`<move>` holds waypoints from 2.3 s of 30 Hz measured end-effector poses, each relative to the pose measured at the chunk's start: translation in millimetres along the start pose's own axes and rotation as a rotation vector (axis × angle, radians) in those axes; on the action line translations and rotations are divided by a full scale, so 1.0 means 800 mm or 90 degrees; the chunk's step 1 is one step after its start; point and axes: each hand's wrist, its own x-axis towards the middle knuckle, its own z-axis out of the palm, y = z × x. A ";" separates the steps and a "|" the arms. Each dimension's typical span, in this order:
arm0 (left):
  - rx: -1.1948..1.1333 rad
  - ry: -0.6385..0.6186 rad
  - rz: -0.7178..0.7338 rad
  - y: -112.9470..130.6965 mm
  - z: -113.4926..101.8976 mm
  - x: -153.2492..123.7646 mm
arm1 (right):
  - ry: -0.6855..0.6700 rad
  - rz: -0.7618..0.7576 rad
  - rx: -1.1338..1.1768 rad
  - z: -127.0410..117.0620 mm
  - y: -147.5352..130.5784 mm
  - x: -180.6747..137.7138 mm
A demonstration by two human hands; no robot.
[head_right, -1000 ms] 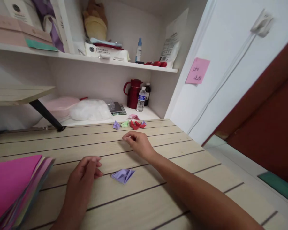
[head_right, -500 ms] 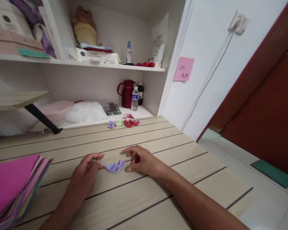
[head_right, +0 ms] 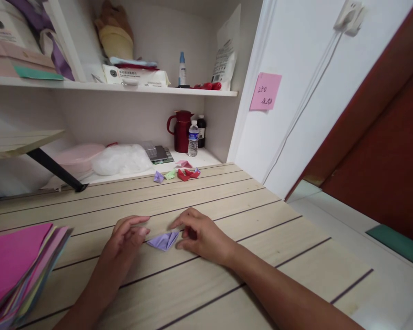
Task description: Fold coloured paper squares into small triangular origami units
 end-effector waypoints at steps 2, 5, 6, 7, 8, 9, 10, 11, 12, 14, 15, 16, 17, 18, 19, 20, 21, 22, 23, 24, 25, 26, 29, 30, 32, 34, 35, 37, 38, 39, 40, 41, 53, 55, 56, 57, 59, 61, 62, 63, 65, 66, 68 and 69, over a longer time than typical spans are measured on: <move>0.000 -0.012 0.019 -0.003 0.002 0.000 | 0.010 -0.007 -0.010 0.001 0.001 0.001; 0.025 -0.046 0.030 -0.007 0.003 0.001 | 0.009 -0.003 -0.019 0.003 0.001 0.002; 0.039 -0.062 0.030 -0.007 0.003 0.001 | 0.008 0.000 -0.021 0.004 0.001 0.003; 0.052 -0.078 0.027 -0.007 0.003 0.001 | 0.009 0.002 -0.024 0.005 0.001 0.004; 0.062 -0.091 0.019 -0.006 0.003 0.000 | 0.017 0.005 -0.029 0.006 0.000 0.004; 0.066 -0.099 0.003 -0.004 0.002 -0.001 | 0.029 0.009 -0.035 0.007 0.000 0.005; 0.061 -0.104 -0.019 -0.002 0.002 -0.002 | 0.046 0.015 -0.039 0.008 0.000 0.006; 0.051 -0.110 -0.047 0.001 0.001 -0.003 | 0.065 0.022 -0.041 0.009 0.000 0.007; 0.036 -0.118 -0.078 0.003 0.000 -0.005 | 0.086 0.029 -0.042 0.009 0.000 0.008; 0.014 -0.145 -0.129 0.006 -0.001 -0.007 | 0.124 0.039 -0.045 0.007 0.000 0.009; 0.012 -0.156 -0.144 0.007 -0.001 -0.007 | 0.141 0.043 -0.048 0.005 0.001 0.009; 0.017 -0.159 -0.150 0.007 -0.002 -0.007 | 0.156 0.047 -0.050 0.003 0.001 0.008; 0.030 -0.151 -0.147 0.006 -0.002 -0.007 | 0.167 0.053 -0.052 0.001 0.002 0.008; 0.047 -0.136 -0.135 0.004 -0.002 -0.006 | 0.173 0.060 -0.052 -0.002 0.002 0.008; 0.065 -0.119 -0.113 0.002 -0.002 -0.004 | 0.174 0.066 -0.051 -0.004 0.002 0.007; 0.080 -0.102 -0.084 0.000 -0.002 -0.003 | 0.171 0.071 -0.050 -0.005 0.003 0.007; 0.093 -0.090 -0.054 -0.002 -0.002 -0.002 | 0.167 0.074 -0.050 -0.006 0.002 0.006; 0.103 -0.085 -0.026 -0.005 -0.002 -0.001 | 0.162 0.075 -0.051 -0.006 0.002 0.006; 0.109 -0.088 -0.005 -0.006 -0.002 0.000 | 0.155 0.075 -0.051 -0.006 0.002 0.006; 0.114 -0.097 0.008 -0.007 -0.002 0.000 | 0.142 0.074 -0.048 -0.005 0.001 0.006; 0.118 -0.106 0.014 -0.008 -0.001 0.000 | 0.125 0.074 -0.044 -0.004 0.001 0.005; 0.123 -0.113 0.016 -0.008 -0.001 0.000 | 0.106 0.075 -0.040 -0.003 0.000 0.005; 0.134 -0.114 0.008 -0.006 0.000 -0.001 | 0.067 0.087 -0.040 0.002 -0.001 0.006; 0.138 -0.114 0.007 -0.005 0.000 -0.002 | 0.065 0.090 -0.042 0.004 -0.001 0.006; 0.143 -0.126 0.021 -0.004 0.000 -0.002 | 0.065 0.086 -0.040 0.006 -0.002 0.006; 0.149 -0.150 0.044 -0.003 -0.001 -0.004 | 0.065 0.078 -0.027 0.006 -0.003 0.007; 0.155 -0.165 0.052 -0.003 -0.001 -0.005 | 0.065 0.074 -0.020 0.005 -0.003 0.006; 0.177 -0.191 0.061 -0.002 -0.001 -0.008 | 0.060 0.070 -0.006 0.004 -0.004 0.005; 0.190 -0.199 0.062 -0.001 -0.001 -0.009 | 0.053 0.068 -0.002 0.003 -0.004 0.005; 0.202 -0.203 0.064 -0.001 -0.001 -0.010 | 0.045 0.065 0.001 0.003 -0.004 0.004; 0.211 -0.204 0.066 -0.001 -0.001 -0.011 | 0.036 0.061 0.003 0.003 -0.003 0.004; 0.217 -0.204 0.071 -0.001 0.000 -0.011 | 0.029 0.058 0.003 0.003 -0.003 0.003; 0.218 -0.218 0.076 -0.010 -0.001 -0.009 | 0.033 0.025 -0.005 0.008 -0.003 0.003; 0.227 -0.228 0.065 -0.011 -0.001 -0.010 | 0.030 0.025 -0.010 0.009 -0.001 0.003; 0.231 -0.232 0.060 -0.010 -0.002 -0.010 | 0.028 0.023 -0.014 0.009 -0.001 0.003; 0.234 -0.234 0.057 -0.010 -0.002 -0.010 | 0.025 0.021 -0.018 0.009 0.000 0.003; 0.238 -0.233 0.061 -0.010 -0.002 -0.011 | 0.022 0.014 -0.030 0.009 0.000 0.003; 0.238 -0.235 0.066 -0.009 -0.002 -0.011 | 0.021 0.004 -0.035 0.010 0.000 0.004; 0.238 -0.237 0.067 -0.009 -0.001 -0.011 | 0.019 0.001 -0.034 0.010 0.000 0.004; 0.238 -0.240 0.068 -0.009 -0.001 -0.011 | 0.018 0.000 -0.031 0.011 0.000 0.004; 0.239 -0.246 0.069 -0.010 0.000 -0.010 | 0.014 0.003 -0.025 0.011 0.000 0.005; 0.241 -0.247 0.071 -0.011 0.001 -0.010 | 0.012 0.009 -0.023 0.012 -0.001 0.005; 0.247 -0.248 0.076 -0.011 0.002 -0.010 | 0.013 0.024 -0.023 0.012 -0.001 0.004; 0.248 -0.250 0.080 -0.012 0.002 -0.010 | 0.014 0.031 -0.025 0.012 -0.002 0.004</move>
